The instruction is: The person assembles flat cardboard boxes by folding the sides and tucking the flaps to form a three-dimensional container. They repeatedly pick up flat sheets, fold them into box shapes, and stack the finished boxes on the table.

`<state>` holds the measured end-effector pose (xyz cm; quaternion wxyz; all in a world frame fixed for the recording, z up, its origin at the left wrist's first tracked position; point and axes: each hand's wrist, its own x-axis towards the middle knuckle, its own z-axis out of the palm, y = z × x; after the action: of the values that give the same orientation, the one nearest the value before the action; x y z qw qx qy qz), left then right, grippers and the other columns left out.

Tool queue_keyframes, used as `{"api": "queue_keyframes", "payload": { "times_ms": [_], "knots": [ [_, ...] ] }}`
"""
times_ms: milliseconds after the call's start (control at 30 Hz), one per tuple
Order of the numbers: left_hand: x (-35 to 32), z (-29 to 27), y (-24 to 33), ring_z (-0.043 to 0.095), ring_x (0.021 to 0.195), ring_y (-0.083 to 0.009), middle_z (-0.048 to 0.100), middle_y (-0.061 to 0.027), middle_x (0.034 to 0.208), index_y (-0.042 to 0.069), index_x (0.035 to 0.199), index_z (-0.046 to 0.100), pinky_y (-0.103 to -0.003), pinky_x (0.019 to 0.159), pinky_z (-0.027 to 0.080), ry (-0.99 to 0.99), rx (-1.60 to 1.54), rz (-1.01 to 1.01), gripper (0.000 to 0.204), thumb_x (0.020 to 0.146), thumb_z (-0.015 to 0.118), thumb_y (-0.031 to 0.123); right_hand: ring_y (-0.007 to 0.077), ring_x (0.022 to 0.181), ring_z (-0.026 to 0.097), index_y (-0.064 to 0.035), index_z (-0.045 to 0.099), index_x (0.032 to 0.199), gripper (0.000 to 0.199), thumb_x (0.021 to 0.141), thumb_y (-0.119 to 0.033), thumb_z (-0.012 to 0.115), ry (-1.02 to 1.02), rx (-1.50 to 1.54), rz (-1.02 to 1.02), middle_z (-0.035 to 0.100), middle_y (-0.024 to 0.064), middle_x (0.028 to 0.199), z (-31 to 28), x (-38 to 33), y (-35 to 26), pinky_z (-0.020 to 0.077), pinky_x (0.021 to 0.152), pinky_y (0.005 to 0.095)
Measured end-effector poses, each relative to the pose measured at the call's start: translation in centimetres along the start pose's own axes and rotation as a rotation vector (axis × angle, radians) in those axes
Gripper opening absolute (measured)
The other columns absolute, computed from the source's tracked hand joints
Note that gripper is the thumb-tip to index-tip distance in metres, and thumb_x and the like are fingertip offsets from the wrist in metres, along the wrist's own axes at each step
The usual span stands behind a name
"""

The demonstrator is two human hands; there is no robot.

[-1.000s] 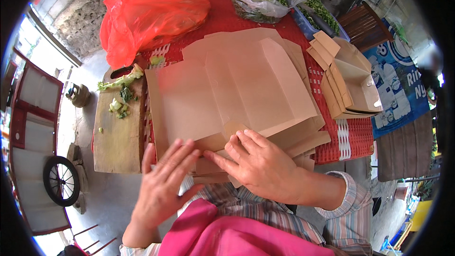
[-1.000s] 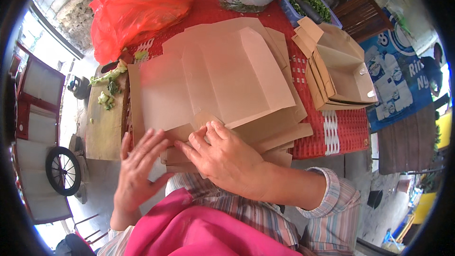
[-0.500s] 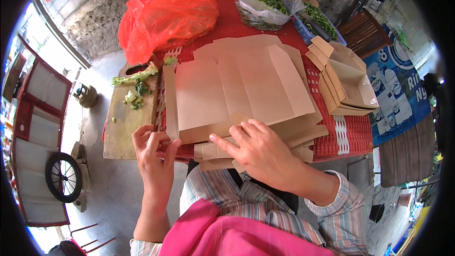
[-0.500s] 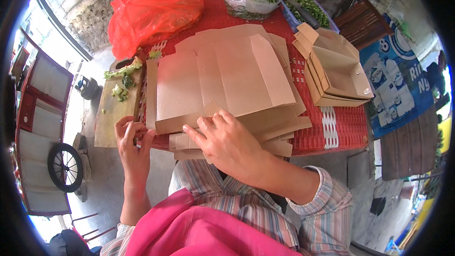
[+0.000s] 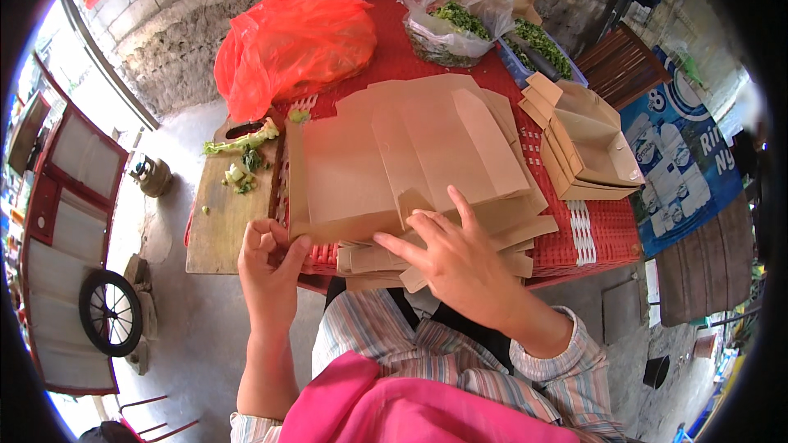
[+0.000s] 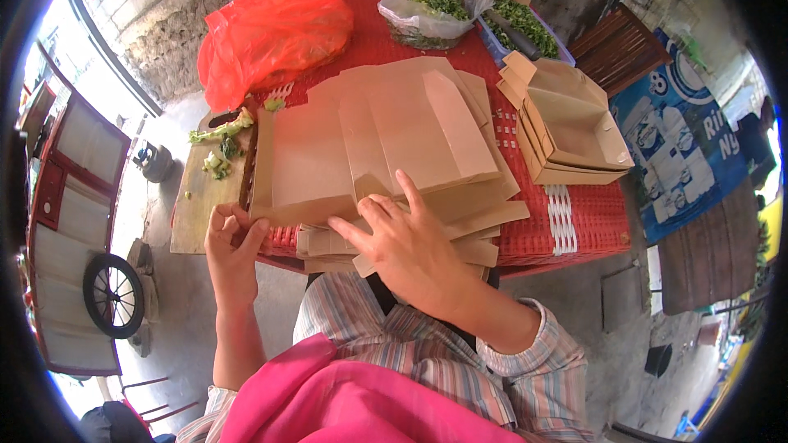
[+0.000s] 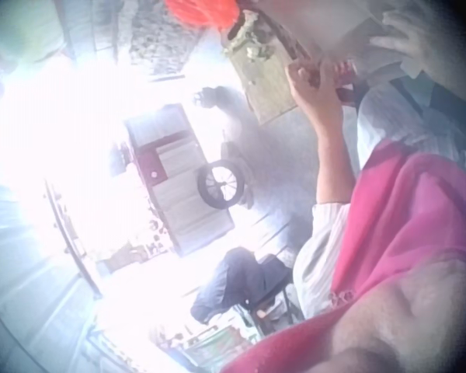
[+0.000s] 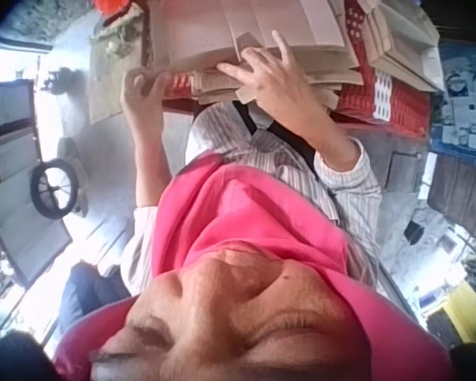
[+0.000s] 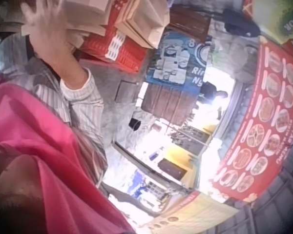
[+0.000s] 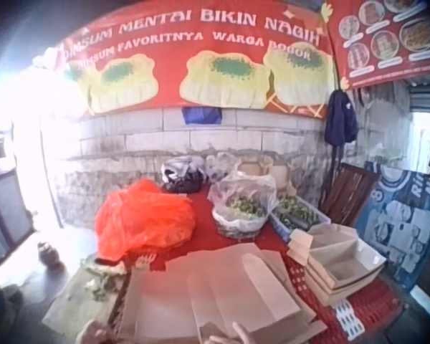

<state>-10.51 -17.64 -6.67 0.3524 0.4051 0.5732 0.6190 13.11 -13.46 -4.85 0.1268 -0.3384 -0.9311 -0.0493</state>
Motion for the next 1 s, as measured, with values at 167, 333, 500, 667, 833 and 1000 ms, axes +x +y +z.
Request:
{"api": "queue_keyframes", "payload": {
  "times_ms": [167,333,500,667,833,1000],
  "knots": [
    [-0.4,0.6,0.2,0.053,0.069,-0.0075,0.060,-0.0006,0.082,0.003,0.118,0.054,-0.022,0.062,0.044,-0.014,0.191,0.087,0.031,0.089,0.062,-0.003,0.0214,0.124,0.051,-0.0154,0.062,0.130,0.041,0.088,-0.014,0.059,0.148,0.089,-0.037,0.059,0.0092,0.116,0.2,0.1,-2.3,0.0231,0.115,0.0563],
    [0.9,-0.5,-0.8,0.056,0.078,-0.0165,0.058,-0.0053,0.092,0.001,0.118,0.060,-0.028,0.070,0.044,0.089,0.738,0.412,0.030,0.088,0.062,-0.003,0.0218,0.121,0.052,-0.0107,0.064,0.125,0.039,0.087,-0.014,0.063,0.177,0.153,-0.031,0.057,0.0083,0.118,1.0,0.0,-2.2,0.0305,0.110,0.0512],
    [2.0,-0.4,0.1,0.063,0.088,-0.0224,0.059,-0.0106,0.100,-0.004,0.103,0.064,-0.032,0.077,0.049,-0.038,0.734,0.278,0.015,0.088,0.064,-0.003,0.0211,0.118,0.053,-0.0107,0.063,0.125,0.040,0.085,-0.012,0.065,0.211,0.227,-0.021,0.057,0.0080,0.120,0.6,-0.5,-2.6,0.0363,0.103,0.0442],
    [-0.3,1.4,0.6,0.064,0.079,-0.0110,0.068,-0.0075,0.092,-0.004,0.097,0.061,-0.025,0.072,0.051,-0.137,0.220,0.113,0.006,0.094,0.062,0.001,0.0229,0.123,0.051,-0.0083,0.057,0.134,0.046,0.089,-0.015,0.057,0.362,0.163,0.026,0.055,0.0107,0.129,-0.1,0.1,-2.4,0.0361,0.106,0.0438],
    [-2.4,3.3,0.4,0.070,0.076,-0.0163,0.070,-0.0105,0.086,-0.002,0.104,0.056,-0.026,0.069,0.056,-0.171,-0.055,0.065,0.009,0.095,0.056,0.000,0.0246,0.132,0.047,-0.0051,0.050,0.141,0.050,0.092,-0.018,0.051,0.334,0.175,-0.032,0.049,0.0134,0.141,1.2,-0.1,-2.2,0.0362,0.108,0.0454],
    [-3.4,4.2,1.4,0.070,0.084,-0.0183,0.070,-0.0150,0.092,-0.001,0.132,0.043,-0.027,0.073,0.056,-0.229,-0.058,0.024,0.037,0.095,0.048,-0.004,0.0255,0.143,0.037,-0.0052,0.043,0.147,0.056,0.094,-0.019,0.051,0.287,0.196,0.009,0.039,0.0121,0.154,2.0,-0.5,-2.9,0.0283,0.115,0.0475]
  ]
}}
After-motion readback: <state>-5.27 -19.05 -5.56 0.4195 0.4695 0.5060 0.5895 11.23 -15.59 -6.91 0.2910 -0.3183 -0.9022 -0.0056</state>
